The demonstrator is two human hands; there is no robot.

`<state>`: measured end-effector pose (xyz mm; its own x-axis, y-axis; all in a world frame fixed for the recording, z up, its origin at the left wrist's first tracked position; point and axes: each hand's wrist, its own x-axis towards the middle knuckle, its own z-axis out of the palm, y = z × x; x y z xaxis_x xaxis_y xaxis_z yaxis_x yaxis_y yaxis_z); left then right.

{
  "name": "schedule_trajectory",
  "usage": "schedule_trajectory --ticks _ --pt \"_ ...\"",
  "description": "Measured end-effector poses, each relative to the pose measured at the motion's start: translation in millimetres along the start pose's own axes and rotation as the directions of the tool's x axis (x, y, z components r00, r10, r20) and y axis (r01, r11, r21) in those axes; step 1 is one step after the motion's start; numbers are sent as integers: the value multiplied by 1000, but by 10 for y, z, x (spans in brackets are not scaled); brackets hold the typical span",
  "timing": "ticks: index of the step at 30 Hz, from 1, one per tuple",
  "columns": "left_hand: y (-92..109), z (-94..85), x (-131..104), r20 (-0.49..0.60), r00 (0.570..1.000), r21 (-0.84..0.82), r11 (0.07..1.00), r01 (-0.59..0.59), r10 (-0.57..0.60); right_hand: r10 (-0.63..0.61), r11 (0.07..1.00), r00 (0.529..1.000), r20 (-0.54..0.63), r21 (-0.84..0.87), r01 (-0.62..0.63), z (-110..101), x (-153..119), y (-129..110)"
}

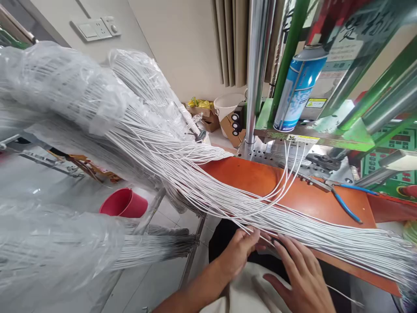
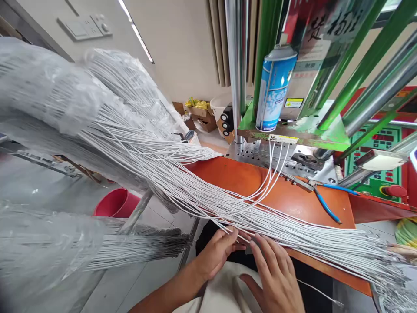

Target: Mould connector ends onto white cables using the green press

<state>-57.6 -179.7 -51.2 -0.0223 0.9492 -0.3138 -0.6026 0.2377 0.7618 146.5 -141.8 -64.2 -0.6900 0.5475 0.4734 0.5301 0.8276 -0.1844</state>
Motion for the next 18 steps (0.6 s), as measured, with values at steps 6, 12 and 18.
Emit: schedule_trajectory --ticks 6,12,18 --pt "251 174 122 14 971 -326 917 231 -240 199 980 980 3 -23 -199 229 484 -13" --pt "705 135 185 7 989 235 961 143 -148 118 972 980 158 184 -146 -55 668 453" --pt "1228 547 219 349 918 837 377 -395 188 276 865 869 410 289 -411 -298 988 1074"
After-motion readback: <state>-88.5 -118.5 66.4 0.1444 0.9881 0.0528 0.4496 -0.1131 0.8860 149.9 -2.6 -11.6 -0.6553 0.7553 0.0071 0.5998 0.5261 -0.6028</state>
